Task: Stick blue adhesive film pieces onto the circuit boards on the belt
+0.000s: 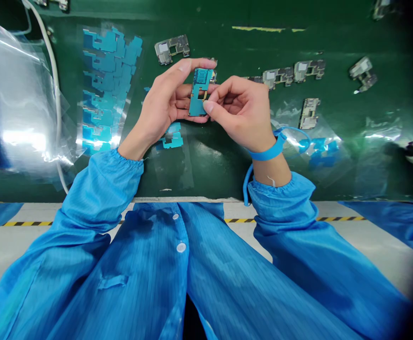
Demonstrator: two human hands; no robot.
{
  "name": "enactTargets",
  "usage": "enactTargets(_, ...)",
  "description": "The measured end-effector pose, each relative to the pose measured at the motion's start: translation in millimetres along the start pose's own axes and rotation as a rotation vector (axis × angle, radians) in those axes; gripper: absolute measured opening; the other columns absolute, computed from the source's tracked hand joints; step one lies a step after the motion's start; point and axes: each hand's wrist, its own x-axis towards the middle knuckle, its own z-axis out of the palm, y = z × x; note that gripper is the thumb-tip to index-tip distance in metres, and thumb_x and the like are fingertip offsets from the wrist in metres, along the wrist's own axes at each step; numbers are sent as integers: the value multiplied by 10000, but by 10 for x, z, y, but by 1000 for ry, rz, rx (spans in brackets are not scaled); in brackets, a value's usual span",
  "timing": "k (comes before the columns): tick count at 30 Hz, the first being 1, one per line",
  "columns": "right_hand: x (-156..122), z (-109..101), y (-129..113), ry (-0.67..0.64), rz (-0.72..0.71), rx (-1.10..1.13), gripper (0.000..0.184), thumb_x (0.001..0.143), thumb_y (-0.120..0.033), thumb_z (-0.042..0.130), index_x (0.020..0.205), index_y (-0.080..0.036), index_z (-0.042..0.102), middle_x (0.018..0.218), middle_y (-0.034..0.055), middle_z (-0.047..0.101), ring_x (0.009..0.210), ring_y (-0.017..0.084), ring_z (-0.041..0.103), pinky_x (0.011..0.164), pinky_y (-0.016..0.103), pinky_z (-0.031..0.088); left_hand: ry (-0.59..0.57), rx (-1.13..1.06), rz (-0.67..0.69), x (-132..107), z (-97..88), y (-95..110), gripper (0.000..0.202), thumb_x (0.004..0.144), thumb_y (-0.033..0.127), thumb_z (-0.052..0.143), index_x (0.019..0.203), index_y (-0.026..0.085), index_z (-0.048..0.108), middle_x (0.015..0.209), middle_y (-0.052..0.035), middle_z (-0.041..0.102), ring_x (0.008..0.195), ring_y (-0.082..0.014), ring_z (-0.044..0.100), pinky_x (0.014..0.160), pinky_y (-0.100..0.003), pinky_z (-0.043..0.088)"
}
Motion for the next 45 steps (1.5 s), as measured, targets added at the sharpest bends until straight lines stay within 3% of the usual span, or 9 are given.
enactTargets(7, -1, -9, -19, -17, -23, 8, 497, 910, -716, 879, 871, -250, 712, 832, 18, 702, 762, 193, 709, 730, 406, 692, -11, 25, 28, -28, 18, -6, 424, 863, 328, 841, 1280, 289, 772, 1162, 19, 879, 927, -266, 860, 853, -452, 791)
enactTargets(14, 4, -12, -23, -26, -10, -6, 496, 908, -716, 880, 878, -253, 705, 837, 15, 706, 760, 192, 700, 742, 406, 699, -22, 21, 47, -31, 26, -8, 525, 761, 157, 786, 1258, 326, 789, 1190, 29, 884, 1057, -299, 868, 856, -448, 784)
enactTargets(19, 6, -18, -18, -28, 11, 5, 469, 904, -671, 906, 884, -253, 695, 839, 13, 692, 759, 190, 693, 754, 406, 688, -19, 76, 37, -44, 20, -13, 577, 755, 184, 807, 1304, 354, 759, 1234, 52, 879, 1127, -287, 861, 917, -437, 781)
enactTargets(25, 8, -29, -64, -7, 13, -37, 487, 901, -690, 895, 892, -253, 681, 847, 13, 702, 845, 217, 732, 817, 417, 697, 21, 143, 47, -49, 27, -48, 668, 784, 296, 957, 1407, 338, 719, 1079, 5, 875, 1167, -305, 862, 996, -481, 770)
enactTargets(33, 33, -91, -142, 68, -8, -59, 497, 1003, -791, 708, 934, -299, 712, 871, 29, 718, 774, 213, 705, 768, 426, 679, 24, 114, 160, -7, -40, -79, 773, 740, 424, 1042, 1426, 458, 688, 1315, 59, 857, 1287, -335, 807, 1073, -554, 750)
enactTargets(41, 44, -30, -144, 107, 16, -69, 543, 974, -839, 706, 927, -299, 687, 865, 27, 708, 790, 212, 703, 766, 402, 678, 46, 115, 180, -59, -12, -26, 766, 766, 392, 1029, 1455, 429, 696, 1374, 2, 839, 1355, -353, 795, 1129, -532, 729)
enactTargets(45, 33, 25, -125, 82, 4, -41, 576, 958, -858, 712, 915, -283, 704, 836, 23, 699, 806, 220, 715, 801, 421, 691, 98, 155, 144, -48, 0, -50, 804, 752, 365, 1023, 1472, 406, 670, 1305, -27, 858, 1369, -342, 790, 1097, -500, 741)
